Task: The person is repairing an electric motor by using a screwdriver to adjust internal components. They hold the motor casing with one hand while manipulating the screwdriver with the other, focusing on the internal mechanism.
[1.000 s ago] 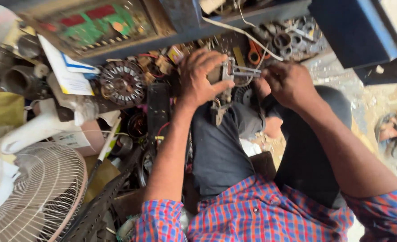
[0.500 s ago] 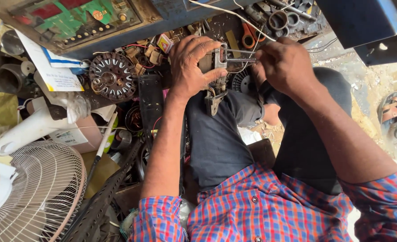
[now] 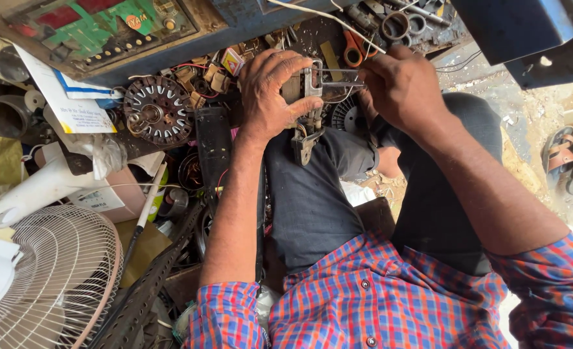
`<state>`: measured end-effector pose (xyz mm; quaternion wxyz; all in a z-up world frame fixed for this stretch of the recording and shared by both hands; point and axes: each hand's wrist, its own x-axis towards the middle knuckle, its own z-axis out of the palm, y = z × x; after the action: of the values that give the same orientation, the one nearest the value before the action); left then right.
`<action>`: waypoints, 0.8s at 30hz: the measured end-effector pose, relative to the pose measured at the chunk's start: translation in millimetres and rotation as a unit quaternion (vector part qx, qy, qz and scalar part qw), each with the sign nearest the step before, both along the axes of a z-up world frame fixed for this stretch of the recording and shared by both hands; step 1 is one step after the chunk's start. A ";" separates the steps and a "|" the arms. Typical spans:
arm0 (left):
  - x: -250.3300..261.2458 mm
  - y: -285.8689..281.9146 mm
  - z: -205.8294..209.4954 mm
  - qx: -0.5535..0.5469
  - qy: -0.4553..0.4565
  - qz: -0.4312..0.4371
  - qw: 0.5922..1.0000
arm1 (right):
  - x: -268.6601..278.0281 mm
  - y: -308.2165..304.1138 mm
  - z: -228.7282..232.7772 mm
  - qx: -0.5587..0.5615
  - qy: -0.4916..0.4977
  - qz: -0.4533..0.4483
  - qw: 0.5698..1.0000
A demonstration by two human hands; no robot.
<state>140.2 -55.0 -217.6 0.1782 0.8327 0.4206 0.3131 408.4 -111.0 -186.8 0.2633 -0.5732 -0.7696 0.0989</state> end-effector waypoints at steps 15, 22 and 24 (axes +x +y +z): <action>-0.3 -0.2 2.5 -0.012 -0.003 -0.002 1.000 | 3.9 -2.4 2.8 -0.025 0.052 -0.002 0.998; 0.0 -0.2 4.1 -0.011 -0.006 -0.004 1.000 | 4.4 -1.3 5.2 -0.034 0.031 0.000 0.999; 0.1 -0.3 4.2 -0.012 -0.006 -0.005 1.000 | 4.5 -0.8 4.9 -0.044 0.032 -0.002 0.998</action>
<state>140.3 -55.3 -213.4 0.1919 0.8308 0.4190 0.3120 412.9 -111.8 -181.9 0.2627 -0.5822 -0.7545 0.1509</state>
